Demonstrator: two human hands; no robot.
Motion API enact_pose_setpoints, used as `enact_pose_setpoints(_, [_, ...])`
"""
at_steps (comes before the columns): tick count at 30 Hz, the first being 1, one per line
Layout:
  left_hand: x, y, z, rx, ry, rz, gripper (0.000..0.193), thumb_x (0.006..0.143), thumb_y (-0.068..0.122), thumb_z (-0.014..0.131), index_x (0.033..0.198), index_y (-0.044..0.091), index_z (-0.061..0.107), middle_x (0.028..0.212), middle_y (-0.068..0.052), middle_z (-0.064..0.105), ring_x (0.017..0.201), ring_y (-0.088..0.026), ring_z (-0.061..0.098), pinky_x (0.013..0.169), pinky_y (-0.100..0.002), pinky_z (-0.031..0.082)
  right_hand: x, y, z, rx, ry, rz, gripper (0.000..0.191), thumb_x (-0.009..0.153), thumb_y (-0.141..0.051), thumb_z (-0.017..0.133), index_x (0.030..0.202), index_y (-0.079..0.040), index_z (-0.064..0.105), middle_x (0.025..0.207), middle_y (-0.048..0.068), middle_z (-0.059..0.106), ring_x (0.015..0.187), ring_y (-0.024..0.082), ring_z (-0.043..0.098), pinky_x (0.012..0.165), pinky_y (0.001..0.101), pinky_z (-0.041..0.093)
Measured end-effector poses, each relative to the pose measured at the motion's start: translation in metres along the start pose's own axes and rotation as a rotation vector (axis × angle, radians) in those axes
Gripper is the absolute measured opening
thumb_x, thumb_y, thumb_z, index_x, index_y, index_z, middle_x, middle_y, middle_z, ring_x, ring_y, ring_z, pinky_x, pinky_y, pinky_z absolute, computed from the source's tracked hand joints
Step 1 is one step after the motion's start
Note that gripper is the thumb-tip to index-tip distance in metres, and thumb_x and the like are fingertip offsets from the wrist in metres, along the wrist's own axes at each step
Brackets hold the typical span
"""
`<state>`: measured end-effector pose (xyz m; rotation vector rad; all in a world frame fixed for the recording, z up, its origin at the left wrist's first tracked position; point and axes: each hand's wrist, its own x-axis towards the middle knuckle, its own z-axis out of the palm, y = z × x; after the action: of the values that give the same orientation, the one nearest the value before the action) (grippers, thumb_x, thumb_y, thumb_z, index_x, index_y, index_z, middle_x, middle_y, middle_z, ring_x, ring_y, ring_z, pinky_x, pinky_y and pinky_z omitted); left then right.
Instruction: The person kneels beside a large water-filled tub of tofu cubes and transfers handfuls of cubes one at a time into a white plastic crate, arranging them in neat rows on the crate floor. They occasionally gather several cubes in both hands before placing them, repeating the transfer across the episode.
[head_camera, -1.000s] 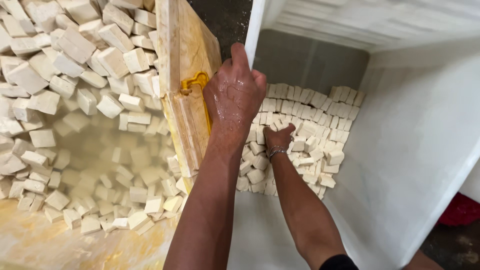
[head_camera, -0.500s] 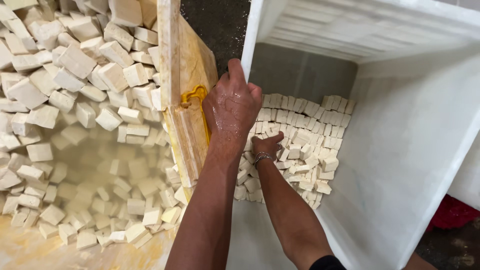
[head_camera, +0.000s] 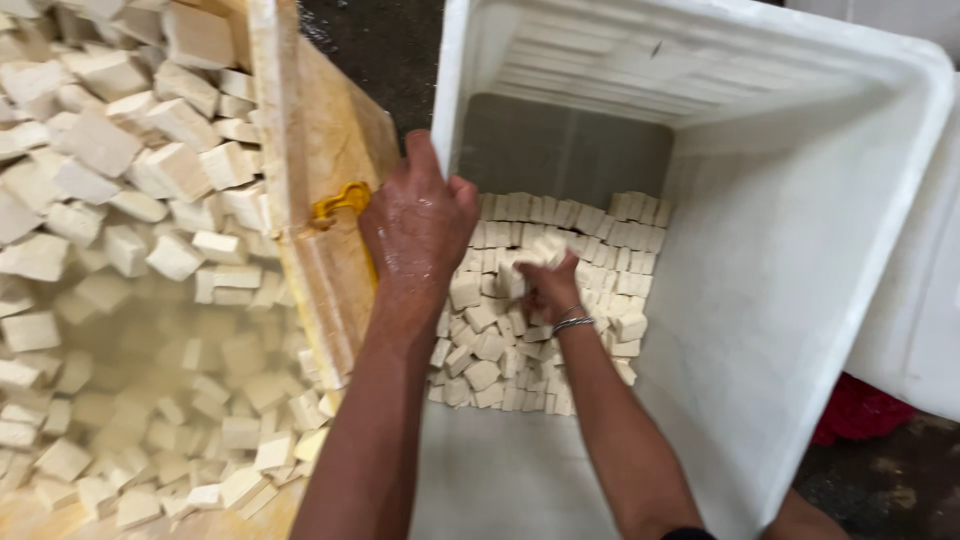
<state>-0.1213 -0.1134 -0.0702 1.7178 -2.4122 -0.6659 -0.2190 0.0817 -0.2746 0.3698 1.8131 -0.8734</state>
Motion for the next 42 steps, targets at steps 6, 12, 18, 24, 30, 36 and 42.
enact_pose_setpoints(6, [-0.005, 0.0, -0.003, -0.083, 0.03, 0.065, 0.033, 0.084, 0.018, 0.071, 0.111, 0.008, 0.056, 0.083, -0.019, 0.07, 0.071, -0.044, 0.07, 0.061, -0.058, 0.054, 0.075, -0.108, -0.091, -0.893, 0.029, -1.208, 0.097, 0.074, -0.023, 0.092, 0.15, -0.013, 0.031, 0.144, 0.024, 0.048, 0.128, 0.04, 0.053, 0.102, 0.0529, 0.052])
enact_pose_setpoints(12, [-0.001, -0.003, -0.004, -0.083, -0.056, -0.002, 0.039, 0.085, 0.018, 0.07, 0.119, 0.008, 0.056, 0.085, -0.018, 0.071, 0.071, -0.04, 0.071, 0.06, -0.054, 0.055, 0.117, -0.141, -0.083, -1.867, -0.078, -0.749, 0.069, 0.094, -0.02, 0.06, 0.158, -0.033, 0.038, 0.156, 0.016, 0.044, 0.125, 0.04, 0.06, 0.101, 0.0537, 0.052])
enact_pose_setpoints(18, [-0.001, 0.001, -0.008, -0.07, -0.051, 0.001, 0.042, 0.084, 0.018, 0.07, 0.122, 0.008, 0.056, 0.086, -0.018, 0.072, 0.072, -0.04, 0.072, 0.061, -0.054, 0.055, 0.125, -0.132, -0.062, -1.813, -0.273, -0.778, 0.07, 0.08, -0.03, 0.068, 0.146, -0.035, 0.046, 0.158, 0.013, 0.035, 0.139, 0.043, 0.043, 0.107, 0.0649, 0.041])
enact_pose_setpoints(24, [0.0, 0.002, -0.009, -0.038, -0.053, -0.009, 0.041, 0.083, 0.02, 0.069, 0.12, 0.008, 0.055, 0.083, -0.018, 0.072, 0.071, -0.042, 0.071, 0.062, -0.057, 0.054, 0.12, -0.127, -0.05, -1.477, -0.07, -0.768, 0.043, 0.097, -0.041, 0.054, 0.134, -0.022, 0.066, 0.141, 0.013, 0.062, 0.126, 0.035, 0.061, 0.1, 0.0502, 0.052])
enact_pose_setpoints(30, [-0.002, 0.001, -0.009, -0.023, -0.073, -0.02, 0.04, 0.085, 0.021, 0.07, 0.12, 0.008, 0.055, 0.084, -0.018, 0.072, 0.072, -0.042, 0.071, 0.062, -0.056, 0.054, 0.097, -0.112, -0.042, -1.441, -0.057, -0.752, 0.05, 0.093, -0.044, 0.058, 0.136, -0.018, 0.064, 0.13, 0.017, 0.066, 0.115, 0.036, 0.064, 0.096, 0.0493, 0.052])
enact_pose_setpoints(36, [-0.001, -0.001, -0.008, -0.048, -0.051, 0.003, 0.04, 0.085, 0.018, 0.07, 0.119, 0.008, 0.054, 0.083, -0.018, 0.073, 0.072, -0.042, 0.072, 0.063, -0.056, 0.055, 0.096, -0.105, -0.044, -1.505, 0.19, -0.713, 0.05, 0.105, -0.048, 0.05, 0.128, -0.006, 0.064, 0.117, 0.022, 0.071, 0.102, 0.037, 0.07, 0.087, 0.0509, 0.055])
enact_pose_setpoints(42, [-0.001, -0.001, -0.008, -0.041, -0.046, 0.016, 0.036, 0.086, 0.019, 0.07, 0.115, 0.007, 0.053, 0.083, -0.019, 0.072, 0.072, -0.042, 0.072, 0.063, -0.056, 0.055, 0.089, -0.084, -0.055, -1.28, 0.226, -1.209, 0.04, 0.099, -0.03, 0.059, 0.126, -0.001, 0.063, 0.103, 0.024, 0.071, 0.084, 0.041, 0.069, 0.081, 0.053, 0.053])
